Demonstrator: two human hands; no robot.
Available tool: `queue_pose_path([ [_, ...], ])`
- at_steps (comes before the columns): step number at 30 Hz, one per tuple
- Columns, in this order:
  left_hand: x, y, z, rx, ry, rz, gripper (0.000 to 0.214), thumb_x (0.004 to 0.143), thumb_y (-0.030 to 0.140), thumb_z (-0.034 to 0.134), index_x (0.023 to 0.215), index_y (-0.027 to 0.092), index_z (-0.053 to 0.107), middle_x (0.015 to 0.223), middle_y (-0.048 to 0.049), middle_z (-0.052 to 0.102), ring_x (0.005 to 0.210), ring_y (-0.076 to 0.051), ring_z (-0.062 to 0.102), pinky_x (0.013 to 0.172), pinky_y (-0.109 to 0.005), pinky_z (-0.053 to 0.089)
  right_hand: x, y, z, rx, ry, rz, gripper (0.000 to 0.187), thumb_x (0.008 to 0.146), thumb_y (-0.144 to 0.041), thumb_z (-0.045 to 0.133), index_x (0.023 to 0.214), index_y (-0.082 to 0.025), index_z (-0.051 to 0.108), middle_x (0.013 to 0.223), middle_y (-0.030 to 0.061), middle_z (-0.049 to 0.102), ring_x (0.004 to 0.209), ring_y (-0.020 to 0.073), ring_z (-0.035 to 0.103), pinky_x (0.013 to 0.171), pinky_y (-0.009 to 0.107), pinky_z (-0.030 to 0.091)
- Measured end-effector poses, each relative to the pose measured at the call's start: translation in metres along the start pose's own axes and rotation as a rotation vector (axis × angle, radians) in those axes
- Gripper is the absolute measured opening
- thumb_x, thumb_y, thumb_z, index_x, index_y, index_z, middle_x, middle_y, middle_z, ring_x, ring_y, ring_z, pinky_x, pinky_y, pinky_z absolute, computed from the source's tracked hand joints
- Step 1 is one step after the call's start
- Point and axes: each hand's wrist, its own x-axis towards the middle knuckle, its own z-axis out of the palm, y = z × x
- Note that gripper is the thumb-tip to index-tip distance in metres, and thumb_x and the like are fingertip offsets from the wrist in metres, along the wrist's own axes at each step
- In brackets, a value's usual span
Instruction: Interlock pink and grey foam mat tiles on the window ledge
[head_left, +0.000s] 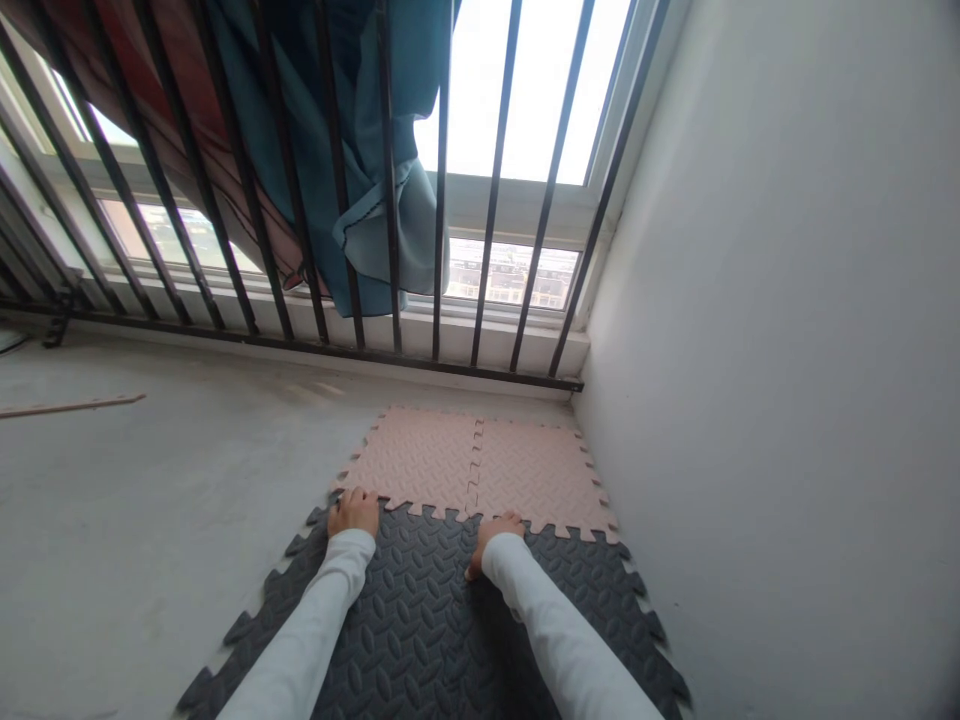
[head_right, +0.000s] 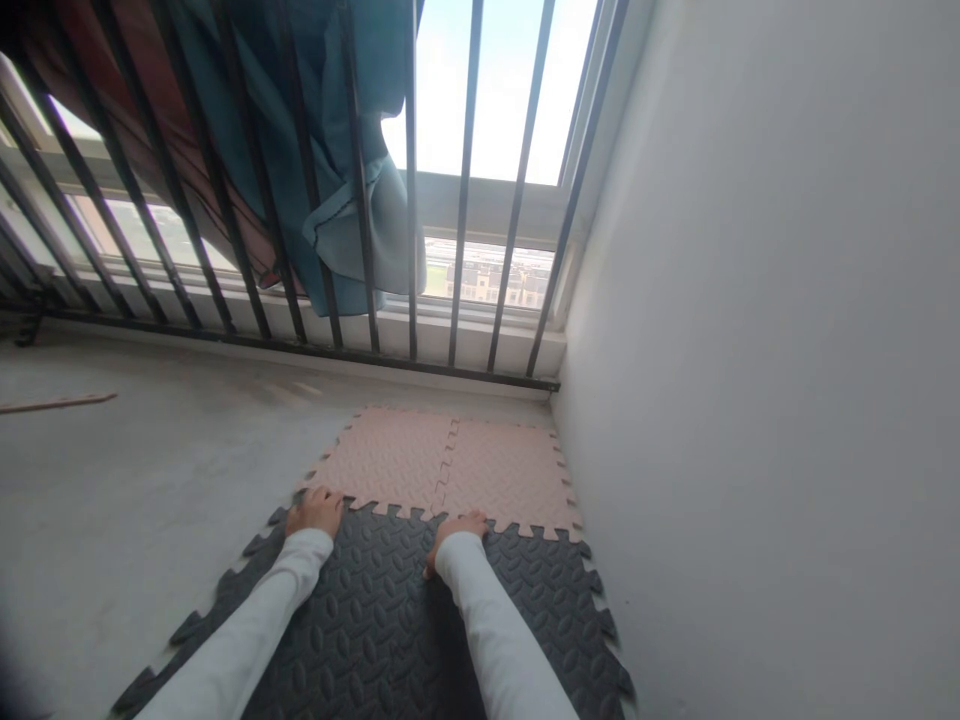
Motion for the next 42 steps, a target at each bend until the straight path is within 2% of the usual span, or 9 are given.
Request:
queue_pose_path([
  [4, -0.012, -0.003, 0.01, 0.04, 0.068, 0.047, 0.042, 0.081, 0.032, 0.029, 0.117, 0.022, 0.05, 0.139, -0.0086, 0.031, 0.124, -0.025, 0.028, 0.096, -0.045, 0.026, 0.0, 0.0, -0.001, -0.005, -0.014, -0.003, 0.11, 0.037, -0.053, 0.073, 0.13, -0.01, 0.032, 0.137, 0.0256, 0.019, 0.123, 0.0416, 0.02, 0.091, 0.055, 0.029],
  [9, -0.012, -0.015, 0.016, 0.048, -0.134, 0.035, 0.048, 0.082, 0.042, 0.024, 0.129, 0.031, 0.031, 0.143, -0.0047, 0.021, 0.13, -0.022, 0.017, 0.101, -0.05, 0.019, -0.006, 0.002, -0.001, 0.008, 0.01, -0.015, 0.107, 0.038, -0.053, 0.072, 0.128, -0.009, 0.035, 0.137, 0.0255, 0.019, 0.123, 0.0427, 0.019, 0.093, 0.054, 0.028],
  [14, -0.002, -0.023, 0.009, 0.117, -0.105, 0.14, 0.05, 0.08, 0.047, 0.03, 0.126, 0.027, 0.038, 0.138, -0.0113, 0.032, 0.127, -0.024, 0.027, 0.104, -0.043, 0.016, -0.009, 0.002, -0.001, 0.026, 0.025, -0.033, 0.106, 0.037, -0.055, 0.072, 0.126, -0.008, 0.038, 0.137, 0.0259, 0.02, 0.123, 0.0435, 0.019, 0.093, 0.055, 0.026],
  [20, 0.013, -0.037, 0.002, 0.07, -0.204, 0.163, 0.044, 0.082, 0.04, 0.026, 0.122, 0.03, 0.043, 0.135, -0.0045, 0.038, 0.124, -0.019, 0.032, 0.104, -0.049, 0.015, -0.002, 0.001, 0.002, 0.03, 0.026, -0.014, 0.108, 0.036, -0.053, 0.073, 0.127, -0.01, 0.037, 0.137, 0.0265, 0.02, 0.123, 0.043, 0.02, 0.091, 0.059, 0.026],
  [24, 0.019, -0.054, 0.009, 0.081, -0.176, 0.206, 0.044, 0.083, 0.027, 0.024, 0.119, 0.018, 0.048, 0.134, -0.0056, 0.04, 0.122, -0.014, 0.035, 0.104, -0.032, 0.023, 0.002, 0.0, 0.002, 0.018, 0.008, -0.003, 0.109, 0.036, -0.052, 0.074, 0.129, -0.011, 0.035, 0.137, 0.025, 0.019, 0.123, 0.0434, 0.019, 0.091, 0.058, 0.027],
  [27, 0.022, -0.063, 0.018, 0.084, -0.166, 0.244, 0.045, 0.082, 0.022, 0.024, 0.122, 0.017, 0.045, 0.135, -0.0029, 0.038, 0.124, -0.012, 0.031, 0.102, -0.024, 0.024, 0.0, 0.0, 0.0, 0.016, 0.001, -0.01, 0.111, 0.036, -0.052, 0.074, 0.13, -0.009, 0.033, 0.137, 0.0258, 0.019, 0.123, 0.0434, 0.019, 0.092, 0.057, 0.027],
  [33, 0.022, -0.076, 0.021, 0.001, -0.173, 0.186, 0.045, 0.083, 0.029, 0.023, 0.124, 0.029, 0.041, 0.136, 0.0018, 0.037, 0.127, -0.015, 0.027, 0.099, -0.033, 0.031, -0.007, 0.003, 0.001, 0.017, 0.023, -0.022, 0.107, 0.039, -0.056, 0.071, 0.128, -0.007, 0.036, 0.136, 0.0278, 0.019, 0.124, 0.0422, 0.019, 0.094, 0.056, 0.025],
  [38, 0.014, -0.067, 0.013, 0.007, -0.216, 0.138, 0.048, 0.083, 0.035, 0.02, 0.13, 0.029, 0.028, 0.142, 0.0015, 0.025, 0.131, -0.017, 0.013, 0.1, -0.049, 0.025, -0.005, 0.002, 0.001, 0.0, 0.012, -0.012, 0.104, 0.04, -0.056, 0.071, 0.127, -0.011, 0.038, 0.137, 0.0246, 0.02, 0.124, 0.0422, 0.019, 0.092, 0.058, 0.025],
  [42, 0.003, -0.037, 0.003, 0.132, -0.291, 0.08, 0.06, 0.078, 0.049, 0.023, 0.131, 0.02, 0.027, 0.143, -0.0049, 0.018, 0.132, -0.019, 0.006, 0.104, -0.05, 0.012, -0.002, 0.002, 0.0, 0.008, 0.001, -0.015, 0.106, 0.039, -0.055, 0.071, 0.128, -0.009, 0.035, 0.137, 0.0262, 0.018, 0.124, 0.0421, 0.018, 0.094, 0.056, 0.025],
])
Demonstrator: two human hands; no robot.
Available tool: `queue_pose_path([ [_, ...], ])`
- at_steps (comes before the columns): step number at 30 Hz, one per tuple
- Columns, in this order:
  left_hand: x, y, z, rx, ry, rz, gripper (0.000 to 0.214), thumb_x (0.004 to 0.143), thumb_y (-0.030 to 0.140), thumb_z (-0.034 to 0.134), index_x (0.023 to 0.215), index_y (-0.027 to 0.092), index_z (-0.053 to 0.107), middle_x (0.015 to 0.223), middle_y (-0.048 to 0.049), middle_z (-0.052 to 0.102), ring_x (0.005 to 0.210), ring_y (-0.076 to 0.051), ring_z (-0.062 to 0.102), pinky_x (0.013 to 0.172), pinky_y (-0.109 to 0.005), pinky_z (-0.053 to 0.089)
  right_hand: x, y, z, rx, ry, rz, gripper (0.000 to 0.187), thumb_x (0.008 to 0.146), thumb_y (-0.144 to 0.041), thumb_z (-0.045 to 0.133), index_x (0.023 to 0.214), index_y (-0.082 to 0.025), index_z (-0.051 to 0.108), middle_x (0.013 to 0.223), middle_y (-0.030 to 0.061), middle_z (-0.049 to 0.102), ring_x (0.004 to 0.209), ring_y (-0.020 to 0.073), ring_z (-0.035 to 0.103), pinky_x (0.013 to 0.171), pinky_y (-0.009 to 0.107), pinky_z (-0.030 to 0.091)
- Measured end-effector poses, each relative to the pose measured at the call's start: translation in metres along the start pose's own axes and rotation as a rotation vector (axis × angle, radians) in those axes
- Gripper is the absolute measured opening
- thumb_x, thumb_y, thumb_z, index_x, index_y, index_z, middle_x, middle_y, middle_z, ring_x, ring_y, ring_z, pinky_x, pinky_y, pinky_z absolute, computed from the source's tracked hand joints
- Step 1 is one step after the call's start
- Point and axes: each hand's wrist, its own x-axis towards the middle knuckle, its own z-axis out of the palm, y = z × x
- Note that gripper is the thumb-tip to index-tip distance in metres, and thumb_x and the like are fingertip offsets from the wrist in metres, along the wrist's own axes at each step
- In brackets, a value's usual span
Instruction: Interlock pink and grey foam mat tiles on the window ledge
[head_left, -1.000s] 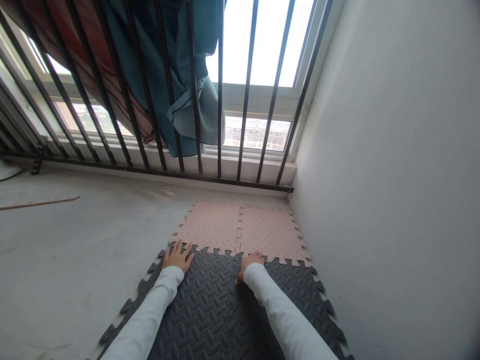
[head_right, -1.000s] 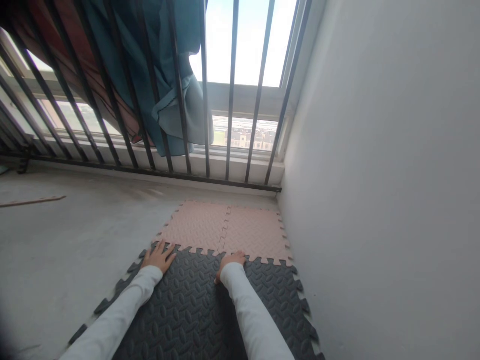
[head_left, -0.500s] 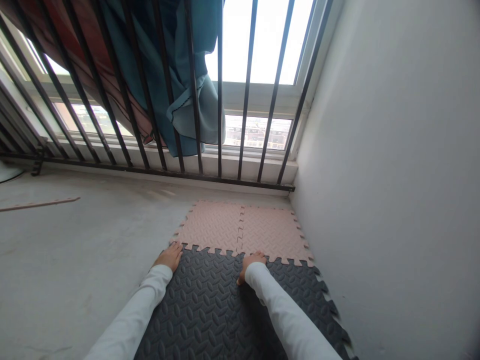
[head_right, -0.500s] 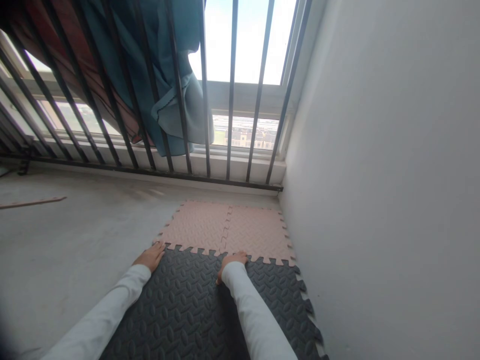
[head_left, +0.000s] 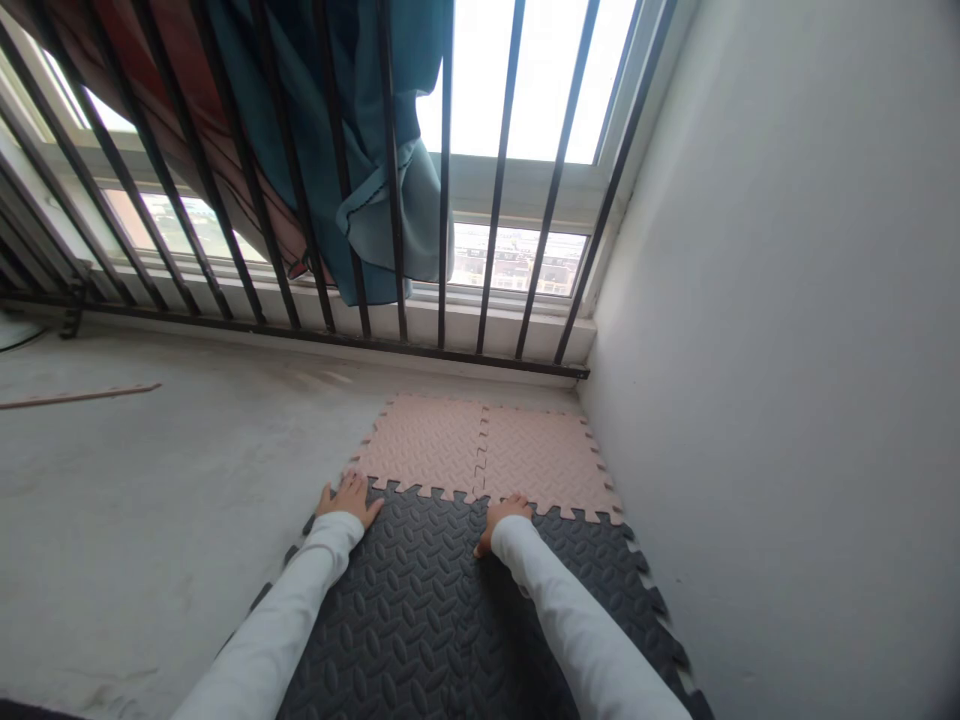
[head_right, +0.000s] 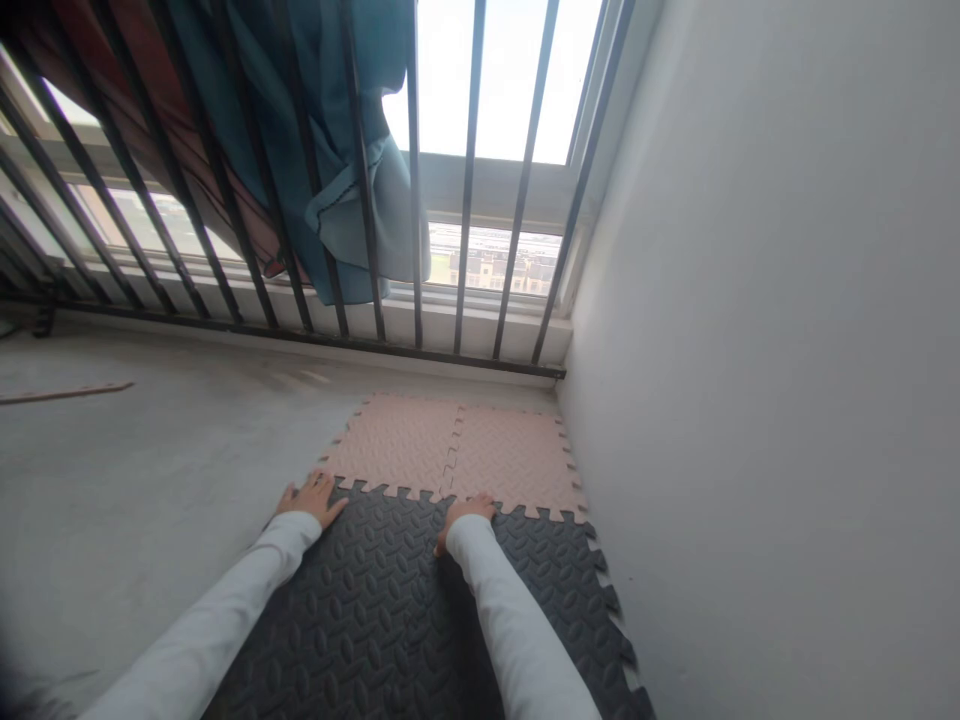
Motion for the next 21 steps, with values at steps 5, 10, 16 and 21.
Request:
queue_pose_path([
  [5, -0.024, 0.037, 0.006, -0.129, -0.114, -0.08, 0.089, 0.062, 0.069, 0.036, 0.135, 0.023, 0.011, 0.145, -0.0091, -0.002, 0.132, -0.026, -0.001, 0.1, -0.057, 0.008, -0.002, -0.001, -0.001, 0.008, -0.009, -0.001, 0.112, 0.038, -0.056, 0.072, 0.131, -0.007, 0.03, 0.137, 0.0264, 0.017, 0.124, 0.0418, 0.017, 0.095, 0.056, 0.025],
  [10, -0.032, 0.041, 0.019, -0.107, -0.072, -0.028, 0.097, 0.053, 0.072, 0.041, 0.134, 0.027, 0.01, 0.145, -0.0064, -0.004, 0.132, -0.027, -0.005, 0.099, -0.059, 0.005, 0.002, -0.003, -0.014, 0.012, -0.075, -0.009, 0.1, 0.038, -0.046, 0.075, 0.126, -0.016, 0.039, 0.132, 0.0181, 0.036, 0.122, 0.0364, 0.029, 0.09, 0.05, 0.036],
  [16, -0.03, 0.041, 0.02, -0.111, -0.083, -0.043, 0.097, 0.051, 0.072, 0.04, 0.133, 0.029, 0.011, 0.145, -0.0033, -0.004, 0.131, -0.028, -0.007, 0.099, -0.06, 0.002, 0.046, -0.005, -0.045, 0.161, 0.315, -0.118, 0.063, 0.076, -0.045, 0.044, 0.128, -0.011, 0.036, 0.134, 0.0151, 0.035, 0.123, 0.024, 0.031, 0.099, 0.038, 0.03],
  [21, -0.034, 0.043, 0.016, -0.116, -0.087, -0.037, 0.096, 0.051, 0.07, 0.041, 0.133, 0.03, 0.012, 0.145, -0.0029, -0.002, 0.131, -0.028, -0.007, 0.098, -0.06, 0.001, 0.102, -0.021, -0.051, 0.236, 0.332, -0.147, 0.078, 0.078, -0.055, 0.031, 0.136, -0.008, 0.008, 0.144, 0.0102, 0.0, 0.131, 0.0228, -0.001, 0.106, 0.043, 0.006],
])
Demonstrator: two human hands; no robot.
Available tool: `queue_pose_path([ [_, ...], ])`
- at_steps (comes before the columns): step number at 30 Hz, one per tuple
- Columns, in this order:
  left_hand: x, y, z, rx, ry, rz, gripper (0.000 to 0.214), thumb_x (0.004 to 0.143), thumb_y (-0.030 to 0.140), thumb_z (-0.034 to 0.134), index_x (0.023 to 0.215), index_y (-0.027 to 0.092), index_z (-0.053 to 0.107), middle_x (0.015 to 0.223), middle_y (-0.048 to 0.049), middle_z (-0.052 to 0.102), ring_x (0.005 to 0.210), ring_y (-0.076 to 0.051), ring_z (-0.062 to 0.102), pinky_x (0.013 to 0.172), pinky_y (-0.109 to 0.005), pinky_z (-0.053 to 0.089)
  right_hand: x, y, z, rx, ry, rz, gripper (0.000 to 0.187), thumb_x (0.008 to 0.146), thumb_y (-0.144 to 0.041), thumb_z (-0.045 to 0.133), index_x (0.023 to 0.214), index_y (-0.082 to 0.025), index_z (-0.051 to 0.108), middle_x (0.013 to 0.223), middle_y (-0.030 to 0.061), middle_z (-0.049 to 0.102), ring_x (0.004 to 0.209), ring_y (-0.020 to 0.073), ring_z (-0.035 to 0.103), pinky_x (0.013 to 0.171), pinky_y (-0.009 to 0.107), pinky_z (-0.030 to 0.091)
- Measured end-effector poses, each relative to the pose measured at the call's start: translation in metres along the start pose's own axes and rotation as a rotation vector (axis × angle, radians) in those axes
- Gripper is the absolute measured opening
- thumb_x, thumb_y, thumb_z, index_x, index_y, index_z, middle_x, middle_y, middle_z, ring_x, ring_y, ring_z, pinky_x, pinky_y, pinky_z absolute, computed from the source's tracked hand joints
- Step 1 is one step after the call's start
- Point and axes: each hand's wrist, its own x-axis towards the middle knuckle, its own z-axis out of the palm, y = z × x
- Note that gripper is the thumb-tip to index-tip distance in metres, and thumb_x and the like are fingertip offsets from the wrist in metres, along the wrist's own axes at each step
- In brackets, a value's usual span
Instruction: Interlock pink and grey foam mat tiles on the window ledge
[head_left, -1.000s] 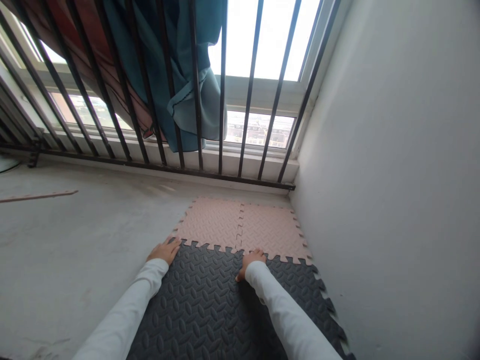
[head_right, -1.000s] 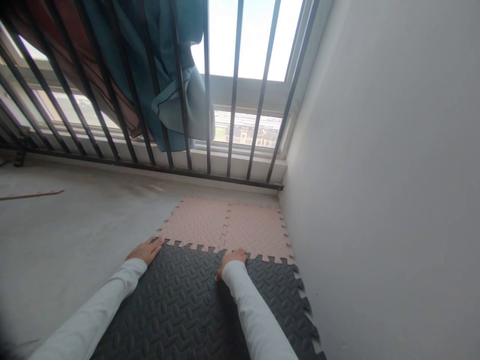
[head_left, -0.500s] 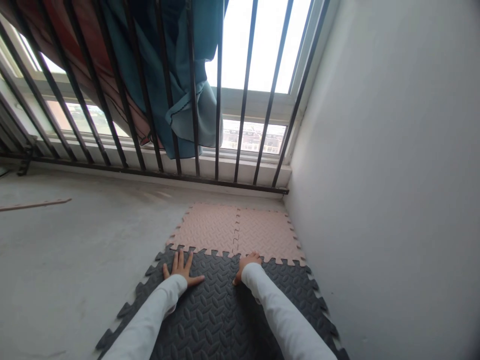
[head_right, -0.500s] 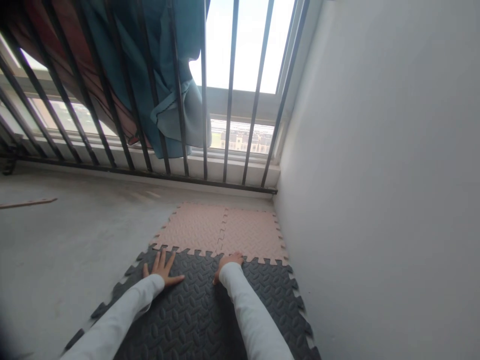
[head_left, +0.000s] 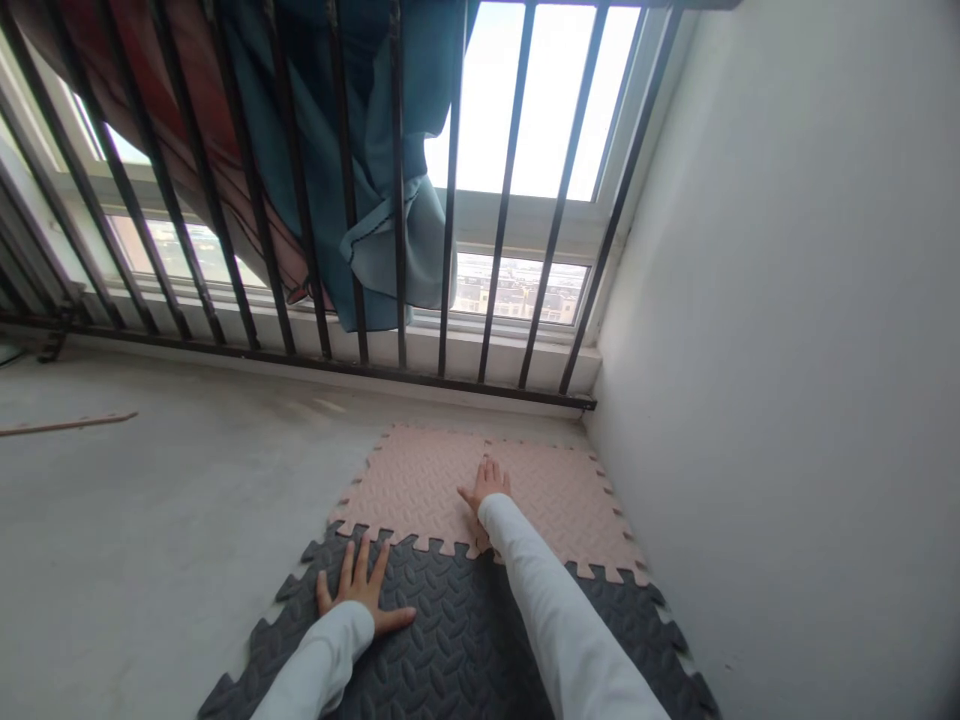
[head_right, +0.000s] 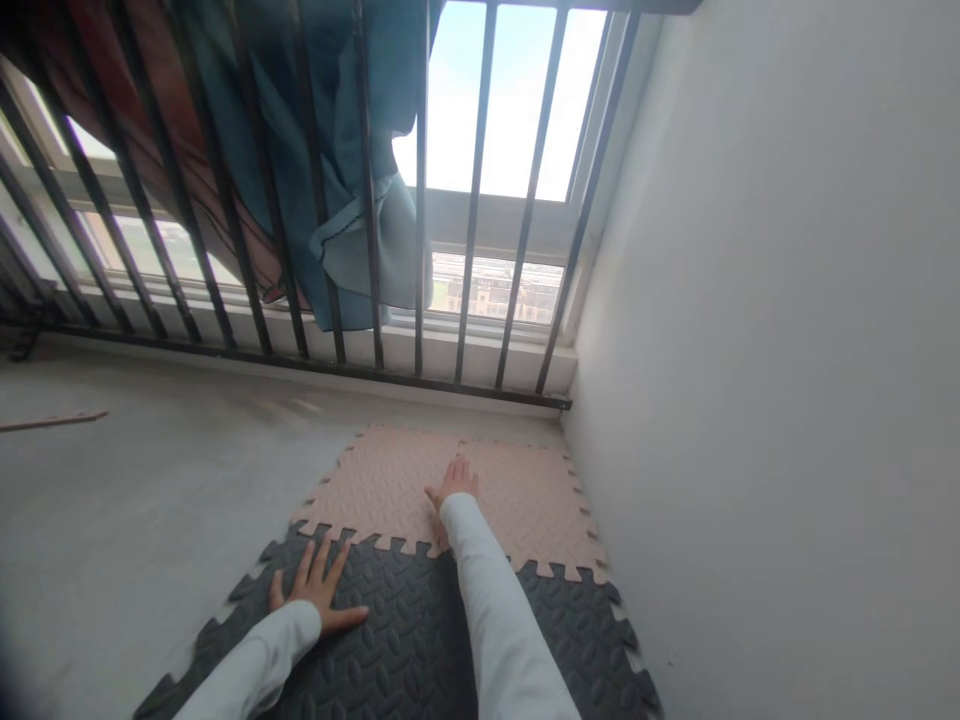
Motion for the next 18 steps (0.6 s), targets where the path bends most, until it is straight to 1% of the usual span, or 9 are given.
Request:
queue_pose_path([
  [2, -0.001, 0.0, -0.001, -0.01, -0.003, 0.005, 0.096, 0.051, 0.069, 0.043, 0.133, 0.03, 0.012, 0.145, -0.0027, -0.001, 0.131, -0.028, -0.006, 0.099, -0.06, 0.002, 0.019, -0.001, 0.005, 0.011, 0.019, 0.032, 0.079, 0.079, -0.057, 0.026, 0.136, -0.007, 0.006, 0.144, 0.0096, -0.003, 0.131, 0.0224, -0.004, 0.105, 0.044, 0.003],
  [4, -0.001, -0.001, -0.001, -0.019, 0.008, 0.011, 0.096, 0.05, 0.068, 0.044, 0.133, 0.031, 0.013, 0.145, -0.0023, -0.001, 0.131, -0.027, -0.006, 0.099, -0.06, 0.001, 0.035, 0.0, 0.008, 0.022, 0.041, 0.052, 0.078, 0.079, -0.058, 0.021, 0.136, -0.007, 0.005, 0.144, 0.0098, -0.003, 0.131, 0.0218, -0.004, 0.105, 0.044, 0.002],
  [6, 0.0, -0.001, -0.001, -0.022, 0.007, 0.01, 0.096, 0.05, 0.067, 0.045, 0.133, 0.031, 0.013, 0.145, -0.0024, -0.001, 0.131, -0.028, -0.006, 0.098, -0.06, 0.0, 0.05, 0.003, 0.007, 0.033, 0.046, 0.061, 0.076, 0.08, -0.058, 0.016, 0.136, -0.008, 0.005, 0.144, 0.0099, -0.003, 0.131, 0.0209, -0.004, 0.105, 0.044, 0.002],
  [9, 0.0, -0.002, 0.0, -0.02, -0.014, 0.005, 0.097, 0.049, 0.067, 0.046, 0.133, 0.03, 0.012, 0.145, -0.0027, -0.003, 0.131, -0.029, -0.007, 0.098, -0.061, -0.002, 0.065, 0.008, 0.002, 0.038, 0.04, 0.074, 0.075, 0.08, -0.057, 0.015, 0.136, -0.008, 0.004, 0.144, 0.0095, -0.003, 0.131, 0.0202, -0.003, 0.105, 0.044, 0.003],
  [14, 0.0, -0.002, -0.002, -0.019, -0.038, 0.009, 0.098, 0.05, 0.069, 0.045, 0.133, 0.031, 0.009, 0.145, -0.0014, -0.005, 0.131, -0.028, -0.009, 0.098, -0.06, -0.003, 0.074, 0.013, -0.007, 0.005, 0.043, 0.057, 0.074, 0.08, -0.055, 0.017, 0.136, -0.008, 0.007, 0.144, 0.0082, 0.001, 0.131, 0.0193, -0.001, 0.105, 0.044, 0.004],
  [18, 0.001, -0.003, -0.001, -0.017, -0.044, 0.0, 0.099, 0.049, 0.069, 0.047, 0.133, 0.032, 0.009, 0.145, -0.0016, -0.005, 0.131, -0.029, -0.009, 0.098, -0.06, -0.004, 0.075, 0.013, -0.01, -0.046, 0.083, 0.005, 0.072, 0.08, -0.054, 0.02, 0.136, -0.009, 0.014, 0.143, 0.0088, 0.011, 0.131, 0.0185, 0.004, 0.105, 0.043, 0.002],
])
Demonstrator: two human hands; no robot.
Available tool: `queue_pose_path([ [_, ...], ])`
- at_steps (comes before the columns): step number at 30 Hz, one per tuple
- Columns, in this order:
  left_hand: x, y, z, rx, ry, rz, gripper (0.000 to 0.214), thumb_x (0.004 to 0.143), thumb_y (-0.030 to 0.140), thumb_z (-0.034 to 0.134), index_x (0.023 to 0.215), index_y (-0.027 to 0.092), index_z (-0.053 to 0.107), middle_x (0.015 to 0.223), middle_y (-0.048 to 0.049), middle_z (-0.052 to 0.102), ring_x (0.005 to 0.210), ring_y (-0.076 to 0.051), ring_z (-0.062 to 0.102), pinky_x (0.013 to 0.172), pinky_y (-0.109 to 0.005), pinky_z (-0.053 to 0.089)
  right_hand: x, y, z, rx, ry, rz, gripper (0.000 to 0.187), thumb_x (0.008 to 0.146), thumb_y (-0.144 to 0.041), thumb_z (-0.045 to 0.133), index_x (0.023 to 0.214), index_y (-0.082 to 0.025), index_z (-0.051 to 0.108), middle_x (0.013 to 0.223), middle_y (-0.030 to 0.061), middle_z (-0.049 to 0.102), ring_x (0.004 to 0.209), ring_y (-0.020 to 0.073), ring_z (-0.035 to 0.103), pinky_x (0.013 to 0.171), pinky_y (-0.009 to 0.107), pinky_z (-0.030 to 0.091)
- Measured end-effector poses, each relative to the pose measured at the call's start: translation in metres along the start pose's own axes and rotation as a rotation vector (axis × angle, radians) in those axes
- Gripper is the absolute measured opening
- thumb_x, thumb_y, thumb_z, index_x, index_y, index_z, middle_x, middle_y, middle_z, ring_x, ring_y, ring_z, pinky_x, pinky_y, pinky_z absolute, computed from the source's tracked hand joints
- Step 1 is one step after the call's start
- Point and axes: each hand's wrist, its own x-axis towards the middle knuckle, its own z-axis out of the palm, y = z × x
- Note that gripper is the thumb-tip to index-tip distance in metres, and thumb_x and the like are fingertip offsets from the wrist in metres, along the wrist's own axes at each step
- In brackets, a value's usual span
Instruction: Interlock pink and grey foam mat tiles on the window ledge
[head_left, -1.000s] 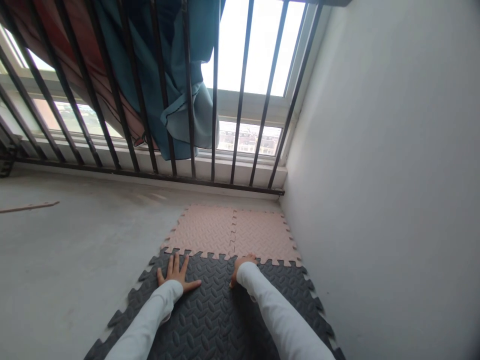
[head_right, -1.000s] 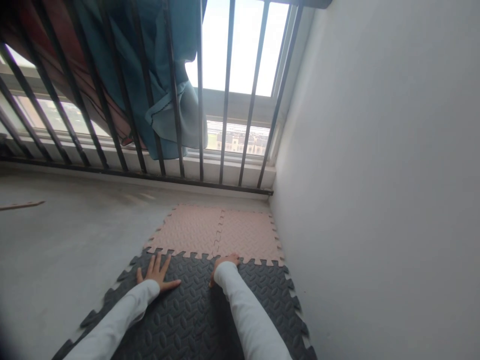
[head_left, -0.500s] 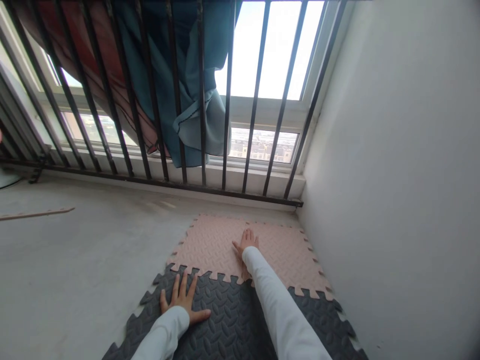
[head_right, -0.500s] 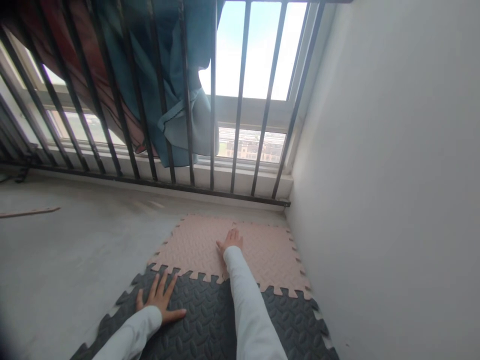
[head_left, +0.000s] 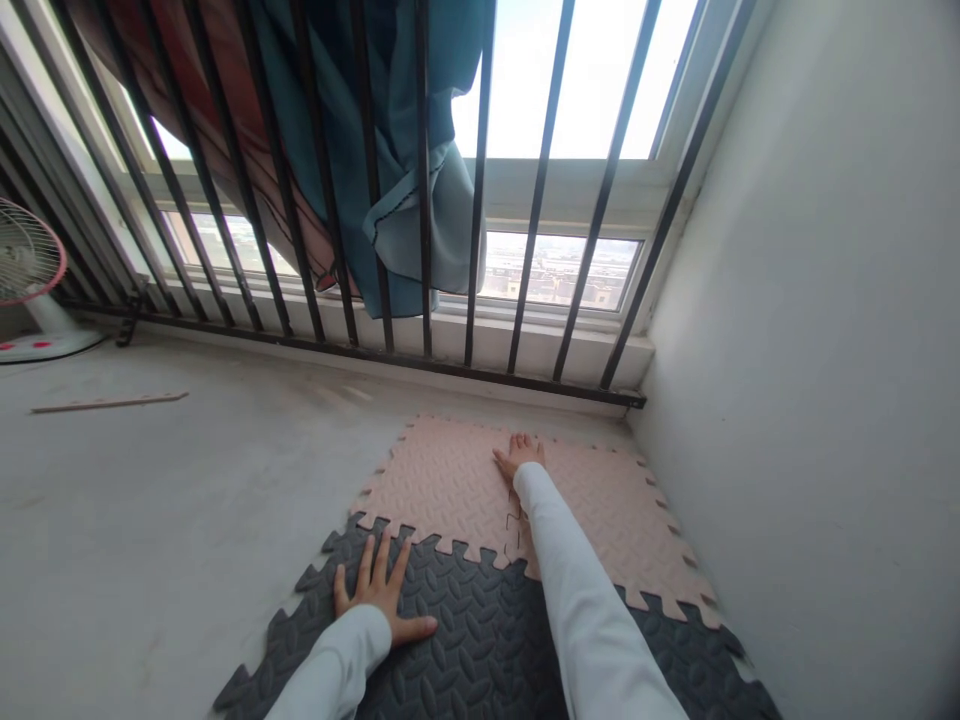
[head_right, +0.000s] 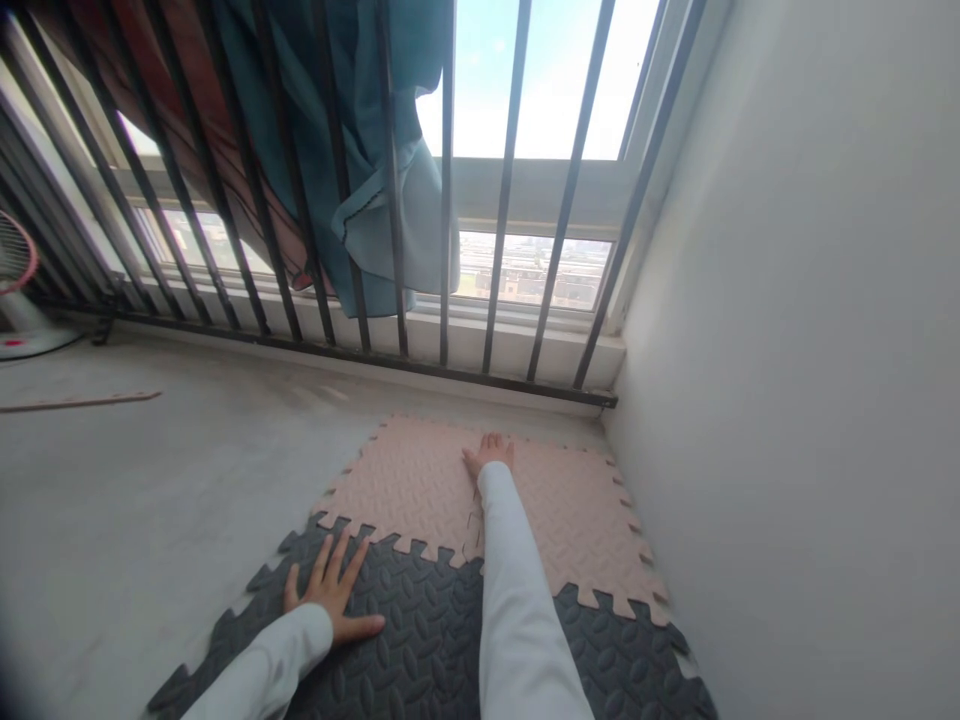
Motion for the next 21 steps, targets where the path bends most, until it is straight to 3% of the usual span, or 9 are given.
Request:
queue_pose_path([
  [4, 0.0, 0.0, 0.0, 0.005, -0.003, -0.003, 0.1, 0.049, 0.07, 0.046, 0.133, 0.032, 0.008, 0.145, -0.0016, -0.006, 0.131, -0.028, -0.009, 0.098, -0.06, -0.005, 0.001, 0.005, -0.006, 0.011, -0.035, -0.023, 0.071, 0.08, -0.056, 0.022, 0.135, -0.011, 0.017, 0.142, 0.0093, 0.016, 0.131, 0.0201, 0.007, 0.105, 0.045, 0.004],
  [8, -0.005, 0.003, -0.004, 0.031, -0.017, -0.023, 0.098, 0.05, 0.07, 0.044, 0.133, 0.032, 0.007, 0.144, -0.0005, -0.007, 0.131, -0.026, -0.009, 0.098, -0.059, -0.003, -0.002, 0.019, -0.017, 0.041, -0.012, -0.035, 0.057, 0.083, -0.042, 0.024, 0.134, -0.017, 0.023, 0.142, 0.0084, 0.019, 0.13, 0.0219, 0.008, 0.102, 0.047, 0.012],
  [13, -0.01, 0.005, -0.008, 0.003, 0.031, -0.012, 0.094, 0.051, 0.067, 0.045, 0.133, 0.032, 0.012, 0.145, -0.0003, -0.003, 0.132, -0.026, -0.005, 0.1, -0.058, 0.0, -0.014, 0.029, -0.017, -0.004, 0.056, -0.123, 0.044, 0.081, -0.028, 0.028, 0.122, -0.023, 0.043, 0.144, 0.0053, 0.013, 0.131, 0.0214, 0.003, 0.102, 0.049, 0.005],
  [17, -0.009, 0.004, -0.008, 0.023, 0.016, -0.025, 0.095, 0.051, 0.069, 0.044, 0.133, 0.032, 0.012, 0.145, -0.0013, -0.002, 0.132, -0.026, -0.006, 0.099, -0.058, -0.001, -0.019, 0.027, -0.011, 0.008, 0.001, -0.051, 0.044, 0.082, -0.028, 0.023, 0.117, -0.028, 0.048, 0.145, 0.0005, 0.008, 0.131, 0.023, 0.001, 0.1, 0.055, 0.006],
  [21, -0.01, 0.005, -0.01, 0.03, 0.001, -0.015, 0.096, 0.051, 0.071, 0.042, 0.133, 0.032, 0.011, 0.145, -0.0011, -0.003, 0.132, -0.025, -0.006, 0.1, -0.058, 0.001, -0.018, 0.029, -0.017, -0.024, -0.082, -0.004, 0.045, 0.082, -0.029, 0.022, 0.121, -0.035, 0.043, 0.144, -0.0046, 0.007, 0.131, 0.0242, -0.001, 0.098, 0.059, 0.005],
])
